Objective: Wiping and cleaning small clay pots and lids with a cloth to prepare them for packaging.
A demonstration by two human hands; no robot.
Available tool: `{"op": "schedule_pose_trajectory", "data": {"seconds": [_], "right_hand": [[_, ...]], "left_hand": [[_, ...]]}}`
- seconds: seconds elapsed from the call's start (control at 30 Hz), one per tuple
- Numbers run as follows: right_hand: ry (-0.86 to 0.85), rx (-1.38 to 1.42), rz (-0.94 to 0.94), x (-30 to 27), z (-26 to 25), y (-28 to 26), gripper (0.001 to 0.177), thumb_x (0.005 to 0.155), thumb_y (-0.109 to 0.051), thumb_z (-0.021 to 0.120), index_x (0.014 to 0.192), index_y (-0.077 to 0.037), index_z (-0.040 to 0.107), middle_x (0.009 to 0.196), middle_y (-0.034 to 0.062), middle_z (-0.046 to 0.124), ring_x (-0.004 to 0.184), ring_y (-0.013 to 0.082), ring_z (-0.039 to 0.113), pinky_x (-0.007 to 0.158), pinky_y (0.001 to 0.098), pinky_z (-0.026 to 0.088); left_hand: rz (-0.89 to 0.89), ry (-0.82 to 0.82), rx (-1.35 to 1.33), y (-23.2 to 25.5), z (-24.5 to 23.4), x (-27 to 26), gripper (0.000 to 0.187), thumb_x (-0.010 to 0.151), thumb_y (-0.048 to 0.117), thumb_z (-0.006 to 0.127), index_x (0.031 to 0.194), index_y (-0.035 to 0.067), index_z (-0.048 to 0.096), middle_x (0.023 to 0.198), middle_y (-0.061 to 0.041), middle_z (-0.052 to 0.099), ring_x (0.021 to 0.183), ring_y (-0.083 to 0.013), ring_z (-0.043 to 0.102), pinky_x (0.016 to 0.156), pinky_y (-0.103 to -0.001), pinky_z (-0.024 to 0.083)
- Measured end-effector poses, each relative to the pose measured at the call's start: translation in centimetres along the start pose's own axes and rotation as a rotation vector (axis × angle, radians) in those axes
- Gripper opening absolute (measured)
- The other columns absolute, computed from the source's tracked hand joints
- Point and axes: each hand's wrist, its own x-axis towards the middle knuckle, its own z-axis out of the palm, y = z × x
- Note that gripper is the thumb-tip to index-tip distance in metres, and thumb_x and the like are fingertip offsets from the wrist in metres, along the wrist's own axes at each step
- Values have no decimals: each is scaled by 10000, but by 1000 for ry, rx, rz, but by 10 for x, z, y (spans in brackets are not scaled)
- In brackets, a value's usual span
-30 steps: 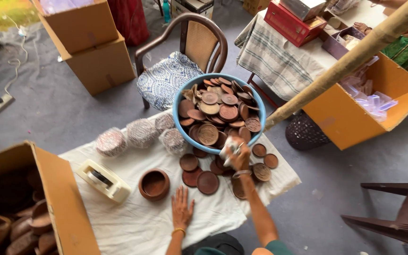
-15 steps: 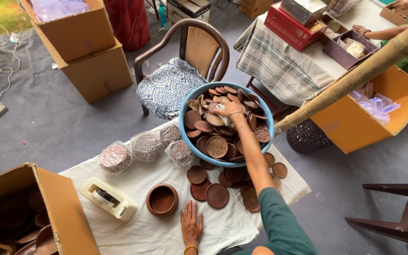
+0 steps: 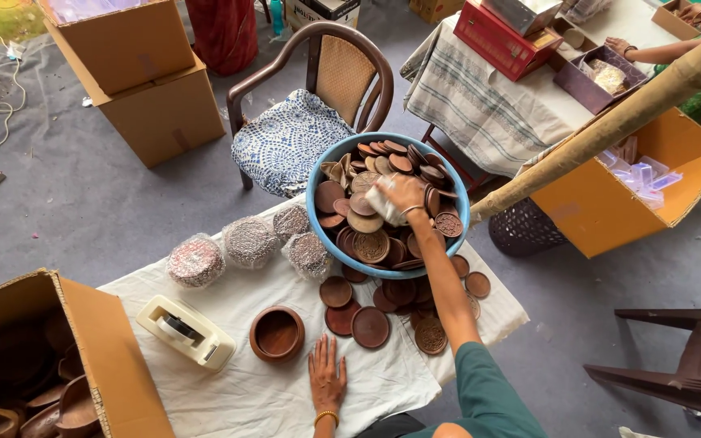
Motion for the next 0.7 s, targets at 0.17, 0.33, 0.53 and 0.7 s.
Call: {"op": "schedule_pose_trajectory", "data": {"seconds": [0.17, 0.33, 0.53, 0.7], "right_hand": [[235, -24, 6, 21, -17, -7, 563, 888, -537, 750, 1369, -263, 648, 1181, 127, 743, 1027, 284, 749, 842, 402, 602], [162, -265, -513, 59, 14, -12, 720, 812, -167, 692, 1479, -355, 500, 1404, 92, 606, 1103, 309, 693, 803, 443, 590], [-9, -669, -582, 111, 50, -22, 551, 941, -114, 606, 1425, -365, 528, 1424, 54, 584, 1205, 285, 655, 842, 470, 583], [231, -703, -624, 96, 4, -35, 232, 951, -220, 605, 1137, -296, 721, 1298, 63, 714, 1133, 271, 711, 878, 441, 583]], "left_hand": [[-12, -28, 18, -3, 6, 1, 596, 992, 333, 494, 1556, 190, 361, 1642, -21, 302, 1510, -195, 267, 1234, -423, 211], [-41, -47, 20, -1, 1, 1, 602, 990, 337, 501, 1558, 204, 351, 1643, -14, 301, 1510, -189, 267, 1235, -422, 207], [-45, -35, 10, -1, 5, 1, 617, 972, 327, 531, 1552, 207, 358, 1632, -13, 315, 1503, -188, 282, 1234, -422, 213], [-24, -15, -10, 0, 4, 2, 608, 978, 323, 541, 1548, 199, 367, 1630, -27, 321, 1497, -196, 294, 1231, -428, 218]]}}
